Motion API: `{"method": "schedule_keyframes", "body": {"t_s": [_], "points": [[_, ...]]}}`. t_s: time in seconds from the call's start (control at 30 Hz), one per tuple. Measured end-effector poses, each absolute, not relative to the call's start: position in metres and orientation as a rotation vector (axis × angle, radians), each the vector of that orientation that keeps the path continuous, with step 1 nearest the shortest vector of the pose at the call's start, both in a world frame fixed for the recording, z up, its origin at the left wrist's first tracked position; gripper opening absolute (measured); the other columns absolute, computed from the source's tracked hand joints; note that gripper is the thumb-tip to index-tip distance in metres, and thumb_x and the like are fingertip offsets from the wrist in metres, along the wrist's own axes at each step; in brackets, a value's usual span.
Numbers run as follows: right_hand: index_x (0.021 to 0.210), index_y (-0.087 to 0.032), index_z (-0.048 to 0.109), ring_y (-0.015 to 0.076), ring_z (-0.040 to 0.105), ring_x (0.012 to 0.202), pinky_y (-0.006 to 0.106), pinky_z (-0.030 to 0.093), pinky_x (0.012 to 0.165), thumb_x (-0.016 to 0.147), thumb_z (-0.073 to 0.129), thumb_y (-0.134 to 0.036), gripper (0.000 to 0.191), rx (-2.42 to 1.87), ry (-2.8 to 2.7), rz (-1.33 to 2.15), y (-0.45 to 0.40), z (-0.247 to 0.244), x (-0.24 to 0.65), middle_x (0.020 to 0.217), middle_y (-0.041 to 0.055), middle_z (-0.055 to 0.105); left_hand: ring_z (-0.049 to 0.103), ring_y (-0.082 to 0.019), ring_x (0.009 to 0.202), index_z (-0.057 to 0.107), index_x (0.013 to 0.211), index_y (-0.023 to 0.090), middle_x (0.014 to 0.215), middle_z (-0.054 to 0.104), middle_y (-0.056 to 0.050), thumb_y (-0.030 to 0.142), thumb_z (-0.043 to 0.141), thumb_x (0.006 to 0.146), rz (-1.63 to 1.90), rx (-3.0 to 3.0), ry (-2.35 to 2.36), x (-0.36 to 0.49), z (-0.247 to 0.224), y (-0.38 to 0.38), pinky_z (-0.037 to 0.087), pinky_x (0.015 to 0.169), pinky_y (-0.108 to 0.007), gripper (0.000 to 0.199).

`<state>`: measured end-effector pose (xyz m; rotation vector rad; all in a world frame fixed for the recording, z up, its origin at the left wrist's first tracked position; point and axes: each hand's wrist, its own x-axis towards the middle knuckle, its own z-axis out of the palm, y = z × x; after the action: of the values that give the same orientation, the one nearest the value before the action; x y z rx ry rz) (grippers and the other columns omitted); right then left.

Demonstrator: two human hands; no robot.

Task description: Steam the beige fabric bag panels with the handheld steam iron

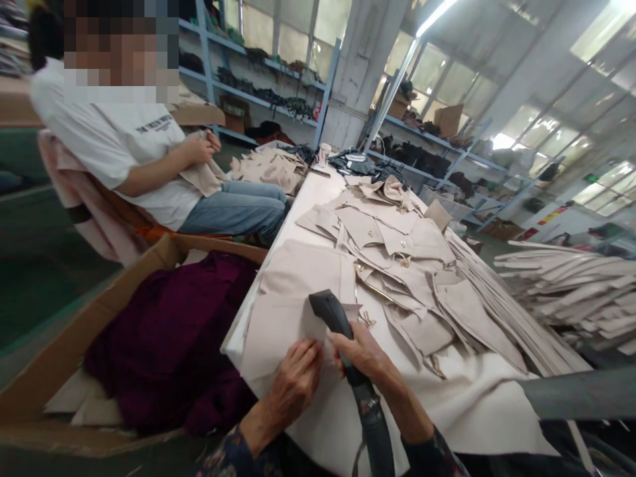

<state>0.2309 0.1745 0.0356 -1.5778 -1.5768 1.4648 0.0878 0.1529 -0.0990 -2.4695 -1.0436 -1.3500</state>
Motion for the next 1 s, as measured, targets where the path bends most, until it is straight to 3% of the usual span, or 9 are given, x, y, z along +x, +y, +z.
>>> {"method": "schedule_keyframes", "body": {"t_s": [0.3,0.63,0.8,1.0], "points": [[0.069,-0.015,0.054,0.0107,0.051,0.039,0.021,0.044,0.041,0.083,0.055,-0.046,0.035,-1.572,-1.543,1.317,0.144,0.072,0.277,0.047,-0.0011,0.054,0.053,-0.027,0.11,0.057,0.118,0.007,0.112,0.062,-0.014,0.001,0.049,0.082,-1.326,-2.509,-1.071,0.088,-0.097,0.152,0.049,0.095,-0.045,0.037],[0.066,-0.015,0.051,0.0095,0.048,0.035,0.021,0.042,0.036,0.078,0.058,-0.04,0.028,-1.523,-1.514,1.535,0.151,0.027,0.25,0.044,-0.0035,0.05,0.052,-0.028,0.111,0.056,0.118,0.005,0.112,0.061,-0.016,0.0,0.048,0.082,-1.329,-2.47,-1.044,0.086,-0.095,0.154,0.049,0.095,-0.044,0.037],[0.07,-0.016,0.052,0.0099,0.049,0.037,0.021,0.044,0.037,0.078,0.059,-0.04,0.027,-1.5,-1.429,1.433,0.161,0.047,0.252,0.047,-0.0037,0.052,0.053,-0.026,0.11,0.056,0.117,0.007,0.11,0.061,-0.014,-0.002,0.047,0.083,-1.327,-2.482,-1.042,0.086,-0.095,0.15,0.05,0.094,-0.042,0.036],[0.067,-0.014,0.054,0.0099,0.05,0.037,0.021,0.044,0.038,0.082,0.056,-0.043,0.032,-1.518,-1.384,1.289,0.123,0.064,0.3,0.045,-0.0021,0.053,0.057,-0.021,0.096,0.061,0.097,0.015,0.096,0.062,-0.008,0.009,0.044,0.089,-1.143,-2.694,-1.16,0.07,-0.062,0.168,0.051,0.088,-0.036,0.019]]}}
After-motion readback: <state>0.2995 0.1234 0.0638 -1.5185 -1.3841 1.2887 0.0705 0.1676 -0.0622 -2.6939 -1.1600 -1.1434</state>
